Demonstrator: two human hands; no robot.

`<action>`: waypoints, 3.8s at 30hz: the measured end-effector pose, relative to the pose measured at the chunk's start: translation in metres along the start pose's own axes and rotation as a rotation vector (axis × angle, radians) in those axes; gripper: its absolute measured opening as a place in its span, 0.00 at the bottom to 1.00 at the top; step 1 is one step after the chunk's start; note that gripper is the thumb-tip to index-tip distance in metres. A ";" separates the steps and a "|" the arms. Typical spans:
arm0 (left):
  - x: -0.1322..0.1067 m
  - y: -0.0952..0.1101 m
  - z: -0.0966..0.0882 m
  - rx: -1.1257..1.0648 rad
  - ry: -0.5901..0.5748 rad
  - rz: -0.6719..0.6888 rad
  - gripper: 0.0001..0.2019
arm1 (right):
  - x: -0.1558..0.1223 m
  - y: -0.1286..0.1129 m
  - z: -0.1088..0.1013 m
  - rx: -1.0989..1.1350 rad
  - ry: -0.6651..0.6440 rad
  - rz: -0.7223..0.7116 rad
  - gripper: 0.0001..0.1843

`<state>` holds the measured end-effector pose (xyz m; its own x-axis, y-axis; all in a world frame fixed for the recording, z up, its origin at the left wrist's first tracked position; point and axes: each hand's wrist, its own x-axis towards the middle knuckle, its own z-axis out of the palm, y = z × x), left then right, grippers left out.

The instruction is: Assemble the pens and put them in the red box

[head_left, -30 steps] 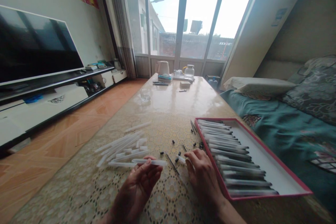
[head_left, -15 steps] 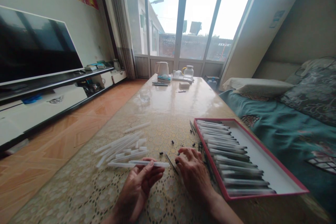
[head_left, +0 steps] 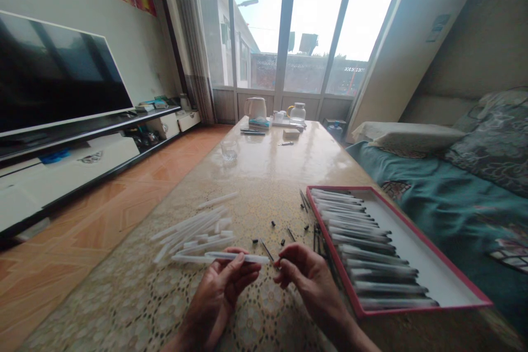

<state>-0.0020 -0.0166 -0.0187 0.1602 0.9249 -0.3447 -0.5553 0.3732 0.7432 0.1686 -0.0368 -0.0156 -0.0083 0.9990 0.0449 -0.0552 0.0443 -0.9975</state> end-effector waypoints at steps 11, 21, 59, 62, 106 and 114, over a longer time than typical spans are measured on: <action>-0.002 0.002 0.004 0.028 -0.062 -0.013 0.07 | -0.005 0.006 0.006 -0.048 -0.001 -0.022 0.10; -0.001 -0.002 0.001 0.065 -0.105 -0.007 0.06 | -0.001 0.009 0.007 0.032 -0.002 0.012 0.13; 0.000 -0.003 0.003 0.090 -0.085 0.012 0.10 | -0.004 0.011 0.000 -0.596 -0.098 -0.157 0.19; 0.000 -0.003 0.002 0.100 -0.096 0.016 0.11 | -0.005 0.011 0.000 -0.588 -0.101 -0.161 0.18; 0.002 -0.005 0.000 0.117 -0.163 0.023 0.08 | -0.003 0.005 -0.002 -0.448 -0.076 -0.047 0.21; 0.001 -0.003 0.000 0.198 -0.132 0.080 0.10 | -0.005 -0.002 -0.015 -0.843 0.187 -0.292 0.15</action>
<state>0.0002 -0.0166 -0.0214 0.2340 0.9488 -0.2121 -0.4020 0.2931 0.8674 0.1838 -0.0418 -0.0151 0.0576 0.9289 0.3657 0.7191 0.2156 -0.6607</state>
